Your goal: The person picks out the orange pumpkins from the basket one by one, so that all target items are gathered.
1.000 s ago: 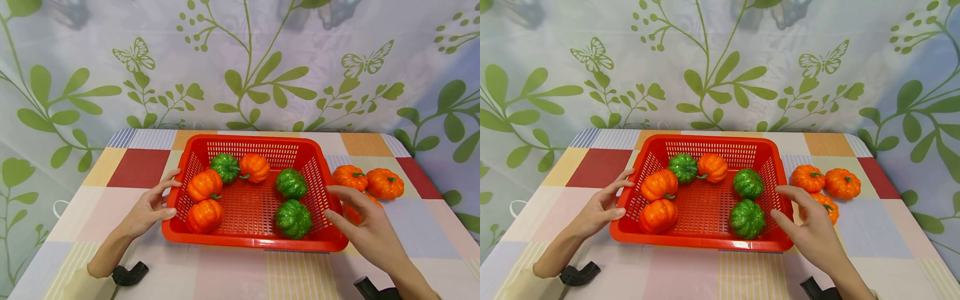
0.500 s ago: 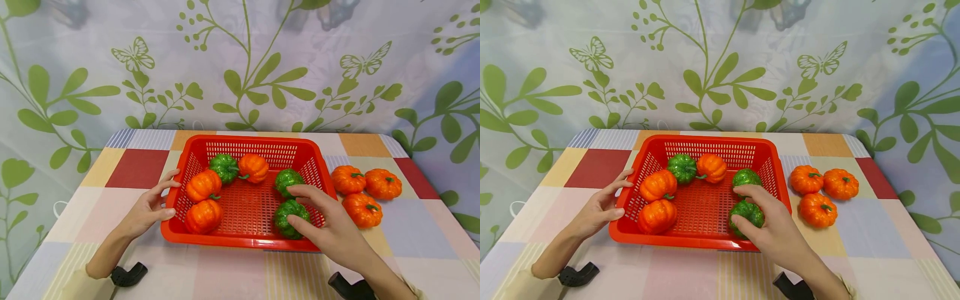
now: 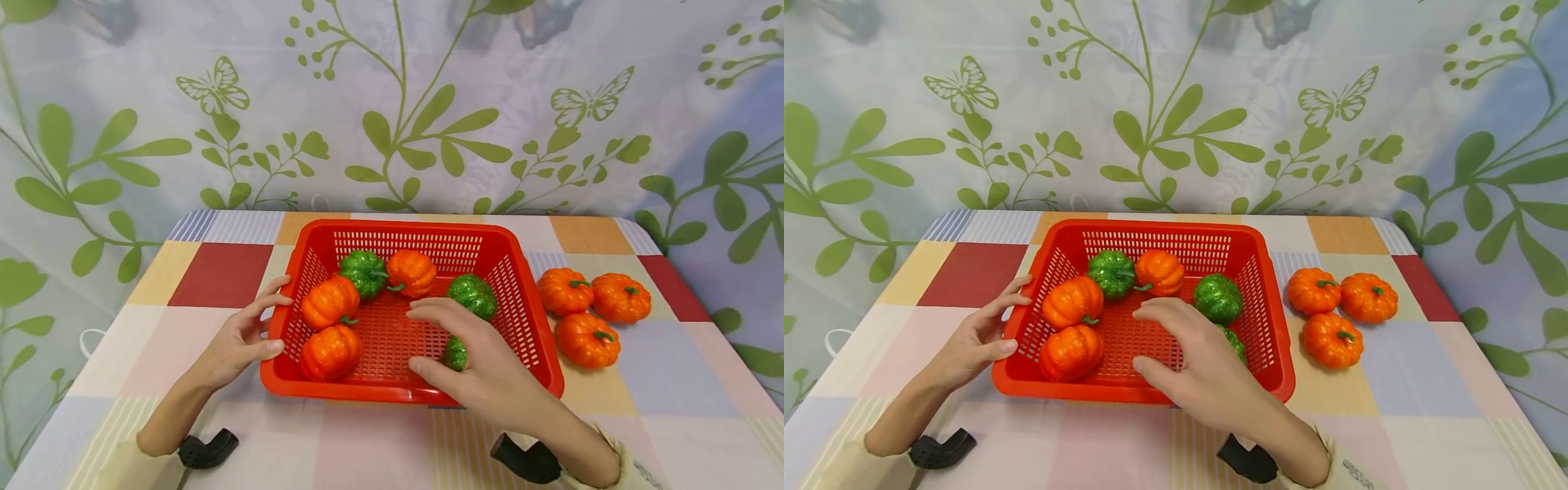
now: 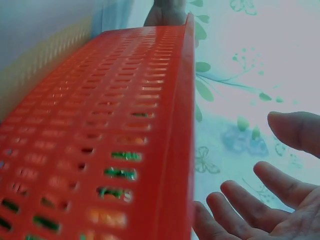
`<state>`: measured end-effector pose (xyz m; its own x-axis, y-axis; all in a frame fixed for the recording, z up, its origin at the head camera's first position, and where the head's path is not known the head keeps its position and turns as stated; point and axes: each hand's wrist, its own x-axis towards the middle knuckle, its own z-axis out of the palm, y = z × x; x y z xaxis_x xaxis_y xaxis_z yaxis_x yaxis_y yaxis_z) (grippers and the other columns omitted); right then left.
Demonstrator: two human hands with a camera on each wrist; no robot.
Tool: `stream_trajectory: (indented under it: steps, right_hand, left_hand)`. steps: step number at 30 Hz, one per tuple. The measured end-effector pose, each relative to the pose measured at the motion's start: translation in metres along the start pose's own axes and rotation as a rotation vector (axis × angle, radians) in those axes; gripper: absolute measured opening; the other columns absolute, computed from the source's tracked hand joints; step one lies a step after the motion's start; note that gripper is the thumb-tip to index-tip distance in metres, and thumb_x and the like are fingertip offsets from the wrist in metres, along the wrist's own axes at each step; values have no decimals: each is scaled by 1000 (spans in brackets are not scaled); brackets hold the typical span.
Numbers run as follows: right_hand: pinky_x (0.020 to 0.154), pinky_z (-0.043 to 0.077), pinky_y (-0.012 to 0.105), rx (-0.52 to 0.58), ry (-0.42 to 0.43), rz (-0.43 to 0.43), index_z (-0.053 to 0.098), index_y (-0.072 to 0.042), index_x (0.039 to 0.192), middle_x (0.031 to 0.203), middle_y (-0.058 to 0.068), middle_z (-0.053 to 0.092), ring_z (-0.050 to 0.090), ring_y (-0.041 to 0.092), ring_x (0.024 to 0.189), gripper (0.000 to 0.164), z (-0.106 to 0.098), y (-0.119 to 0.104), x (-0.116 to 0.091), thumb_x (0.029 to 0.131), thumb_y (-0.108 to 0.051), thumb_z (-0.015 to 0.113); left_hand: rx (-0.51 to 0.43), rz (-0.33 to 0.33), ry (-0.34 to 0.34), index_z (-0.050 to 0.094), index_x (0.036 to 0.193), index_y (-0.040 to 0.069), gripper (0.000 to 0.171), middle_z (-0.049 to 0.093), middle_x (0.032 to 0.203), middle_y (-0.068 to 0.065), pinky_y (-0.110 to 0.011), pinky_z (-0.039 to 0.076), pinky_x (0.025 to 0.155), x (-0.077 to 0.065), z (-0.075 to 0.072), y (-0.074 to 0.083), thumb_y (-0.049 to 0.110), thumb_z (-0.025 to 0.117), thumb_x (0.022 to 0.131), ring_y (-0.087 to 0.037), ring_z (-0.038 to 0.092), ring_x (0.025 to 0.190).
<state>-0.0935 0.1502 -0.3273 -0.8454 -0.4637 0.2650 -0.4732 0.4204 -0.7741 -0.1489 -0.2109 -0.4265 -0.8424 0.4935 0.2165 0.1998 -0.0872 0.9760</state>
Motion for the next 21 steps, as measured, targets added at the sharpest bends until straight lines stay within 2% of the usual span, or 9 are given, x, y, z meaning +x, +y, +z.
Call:
stream_trajectory:
  steps: [3,9,16,21]
  right_hand:
    - [102,44,45,36,-28,49,59,-23,128,135,-12,52,48,10,126,42,9,-1,9,89,-19,75]
    - [103,43,46,123,-84,64,57,-17,129,136,-7,50,47,15,126,45,35,-2,26,88,-16,74]
    - [107,39,44,69,-134,66,54,-14,133,138,-6,48,45,10,128,46,58,-3,38,93,-31,69]
    - [108,38,42,54,-173,93,54,-14,133,137,-7,48,45,10,128,46,65,-1,41,94,-34,67]
  left_hand:
    - [-4,0,1,47,135,2,48,10,162,-8,-41,54,89,0,-1,0,-8,57,88,-28,38,132]
    - [-4,-3,-7,48,135,4,49,9,162,-8,-42,54,89,-1,-2,-1,-8,56,89,-30,36,132]
    - [9,0,-9,46,136,2,49,9,163,-8,-42,54,88,0,-2,-1,-8,56,88,-31,35,133]
    - [1,0,-15,47,136,3,50,9,163,-8,-43,54,87,0,-2,-1,-8,56,88,-31,36,133]
